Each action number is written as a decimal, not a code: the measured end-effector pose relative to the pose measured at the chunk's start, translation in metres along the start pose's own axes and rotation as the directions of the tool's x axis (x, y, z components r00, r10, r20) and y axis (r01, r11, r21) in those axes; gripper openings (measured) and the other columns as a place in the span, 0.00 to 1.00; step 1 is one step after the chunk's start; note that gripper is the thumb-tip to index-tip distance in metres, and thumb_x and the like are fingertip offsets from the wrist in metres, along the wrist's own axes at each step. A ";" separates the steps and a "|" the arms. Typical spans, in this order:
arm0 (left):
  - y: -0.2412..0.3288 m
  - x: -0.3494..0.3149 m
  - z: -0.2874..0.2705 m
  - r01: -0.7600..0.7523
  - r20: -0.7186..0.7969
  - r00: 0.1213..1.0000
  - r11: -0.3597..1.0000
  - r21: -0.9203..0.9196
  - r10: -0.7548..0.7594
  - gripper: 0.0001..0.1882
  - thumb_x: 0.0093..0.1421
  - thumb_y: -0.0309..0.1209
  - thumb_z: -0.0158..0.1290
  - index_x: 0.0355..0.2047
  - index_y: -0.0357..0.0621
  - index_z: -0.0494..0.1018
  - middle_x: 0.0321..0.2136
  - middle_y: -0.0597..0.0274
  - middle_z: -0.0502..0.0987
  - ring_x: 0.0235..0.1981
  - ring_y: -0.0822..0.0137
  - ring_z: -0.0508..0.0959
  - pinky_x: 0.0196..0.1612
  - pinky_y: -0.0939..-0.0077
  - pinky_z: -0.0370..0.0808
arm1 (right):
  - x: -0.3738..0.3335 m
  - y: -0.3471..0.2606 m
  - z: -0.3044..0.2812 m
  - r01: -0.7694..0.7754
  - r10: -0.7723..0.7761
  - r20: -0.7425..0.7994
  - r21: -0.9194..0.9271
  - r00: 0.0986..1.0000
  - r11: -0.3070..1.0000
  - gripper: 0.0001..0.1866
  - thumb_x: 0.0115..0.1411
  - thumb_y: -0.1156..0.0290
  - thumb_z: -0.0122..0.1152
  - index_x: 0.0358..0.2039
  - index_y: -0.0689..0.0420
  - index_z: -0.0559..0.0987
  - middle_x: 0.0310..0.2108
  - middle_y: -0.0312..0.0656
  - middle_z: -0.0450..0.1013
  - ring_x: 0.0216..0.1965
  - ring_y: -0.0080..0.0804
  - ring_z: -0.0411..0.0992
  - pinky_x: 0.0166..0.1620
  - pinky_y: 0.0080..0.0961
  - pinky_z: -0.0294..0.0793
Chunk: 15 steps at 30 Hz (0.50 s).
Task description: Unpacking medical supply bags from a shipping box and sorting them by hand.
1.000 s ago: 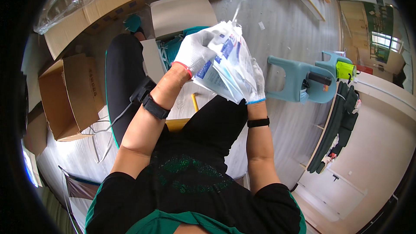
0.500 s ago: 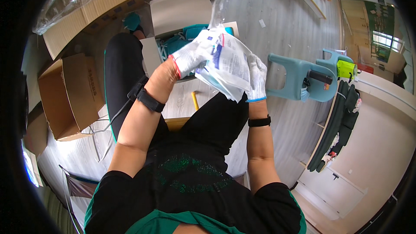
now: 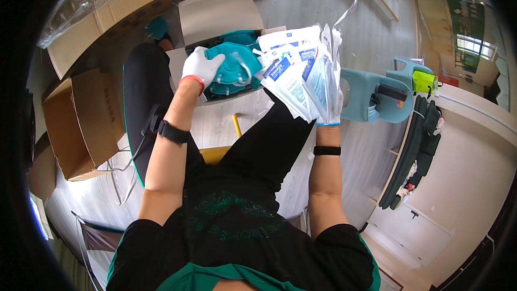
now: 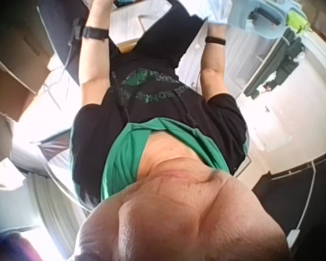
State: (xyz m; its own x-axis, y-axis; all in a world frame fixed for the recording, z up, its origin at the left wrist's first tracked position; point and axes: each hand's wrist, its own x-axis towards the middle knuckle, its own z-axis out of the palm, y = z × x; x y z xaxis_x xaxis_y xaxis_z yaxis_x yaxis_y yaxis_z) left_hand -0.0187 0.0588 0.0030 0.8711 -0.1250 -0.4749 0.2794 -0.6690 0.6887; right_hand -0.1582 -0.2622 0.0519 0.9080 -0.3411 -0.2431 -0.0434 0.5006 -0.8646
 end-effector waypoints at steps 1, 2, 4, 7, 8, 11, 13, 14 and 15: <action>0.003 -0.002 0.006 0.060 -0.091 0.994 0.997 0.058 -0.055 0.24 0.58 0.42 0.58 0.51 0.40 0.74 0.43 0.45 0.80 0.45 0.46 0.79 0.53 0.62 0.75 | -0.003 -0.002 0.021 0.006 -0.013 -0.072 -0.098 0.997 0.995 0.31 0.64 0.73 0.61 0.65 0.60 0.62 0.63 0.46 0.65 0.62 0.40 0.64 0.67 0.34 0.59; 0.003 -0.005 0.011 0.060 -0.090 0.994 0.997 0.058 -0.055 0.24 0.58 0.42 0.58 0.51 0.40 0.74 0.43 0.45 0.80 0.45 0.46 0.79 0.53 0.62 0.75 | -0.004 0.002 0.023 0.006 -0.013 -0.073 -0.098 0.997 0.995 0.31 0.64 0.73 0.61 0.65 0.60 0.62 0.63 0.46 0.65 0.62 0.40 0.64 0.67 0.34 0.59; 0.013 -0.015 0.011 -0.308 -0.465 0.824 0.945 0.114 0.324 0.21 0.57 0.40 0.59 0.50 0.46 0.75 0.43 0.51 0.80 0.44 0.48 0.80 0.52 0.62 0.75 | -0.007 0.006 0.022 0.053 -0.114 -0.062 -0.606 0.992 0.794 0.30 0.65 0.72 0.60 0.65 0.61 0.62 0.62 0.47 0.65 0.63 0.39 0.62 0.67 0.33 0.59; 0.047 -0.032 -0.004 -0.477 -0.275 0.877 0.778 -0.409 0.393 0.14 0.56 0.31 0.62 0.43 0.46 0.80 0.39 0.57 0.81 0.39 0.59 0.81 0.46 0.69 0.77 | -0.021 0.005 0.033 0.339 -0.263 0.312 -0.939 0.913 0.065 0.28 0.67 0.67 0.56 0.65 0.60 0.64 0.60 0.47 0.67 0.58 0.35 0.68 0.59 0.32 0.70; 0.055 -0.040 -0.007 -0.401 -0.166 0.905 0.658 -0.637 0.391 0.14 0.55 0.29 0.63 0.42 0.45 0.80 0.38 0.58 0.80 0.37 0.62 0.81 0.44 0.72 0.77 | -0.025 0.003 0.043 0.350 -0.236 0.348 -0.936 0.907 -0.032 0.31 0.65 0.70 0.60 0.66 0.61 0.61 0.62 0.48 0.65 0.63 0.35 0.63 0.66 0.31 0.62; 0.077 -0.056 -0.009 -0.670 -0.267 0.731 0.590 -0.450 0.628 0.14 0.53 0.28 0.66 0.41 0.43 0.80 0.37 0.58 0.79 0.37 0.64 0.81 0.43 0.75 0.77 | -0.035 0.006 0.063 0.058 -0.066 -0.004 -0.422 0.998 0.905 0.24 0.72 0.65 0.50 0.64 0.59 0.63 0.58 0.43 0.67 0.57 0.32 0.68 0.59 0.30 0.70; 0.084 -0.067 -0.010 -0.705 -0.319 0.706 0.587 -0.398 0.632 0.13 0.49 0.34 0.68 0.34 0.45 0.81 0.36 0.58 0.78 0.39 0.58 0.79 0.44 0.69 0.77 | -0.034 -0.001 0.079 -0.036 0.033 0.059 0.062 0.998 0.997 0.33 0.66 0.51 0.58 0.65 0.56 0.64 0.53 0.42 0.74 0.49 0.29 0.75 0.51 0.25 0.78; 0.087 -0.070 -0.008 -0.720 -0.374 0.694 0.590 -0.365 0.616 0.12 0.48 0.38 0.68 0.29 0.48 0.81 0.35 0.59 0.77 0.39 0.55 0.78 0.44 0.65 0.76 | -0.033 -0.002 0.081 -0.036 0.032 0.057 0.062 0.998 0.997 0.33 0.66 0.51 0.58 0.65 0.56 0.64 0.53 0.42 0.74 0.49 0.29 0.75 0.51 0.25 0.78; 0.089 -0.073 -0.006 -0.719 -0.372 0.695 0.589 -0.367 0.616 0.12 0.48 0.38 0.68 0.29 0.48 0.81 0.35 0.59 0.77 0.39 0.55 0.78 0.44 0.65 0.76 | -0.032 -0.003 0.083 0.011 -0.010 0.005 -0.172 1.000 0.985 0.29 0.68 0.54 0.56 0.63 0.56 0.66 0.52 0.42 0.74 0.48 0.29 0.76 0.50 0.26 0.79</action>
State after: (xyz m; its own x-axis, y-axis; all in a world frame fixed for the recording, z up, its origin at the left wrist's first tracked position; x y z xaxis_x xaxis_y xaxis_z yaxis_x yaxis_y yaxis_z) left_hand -0.0547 0.0134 0.1020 0.9274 -0.2258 0.2981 -0.3136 -0.0352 0.9489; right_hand -0.1530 -0.1870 0.0987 0.9105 -0.3422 -0.2322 -0.1048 0.3522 -0.9300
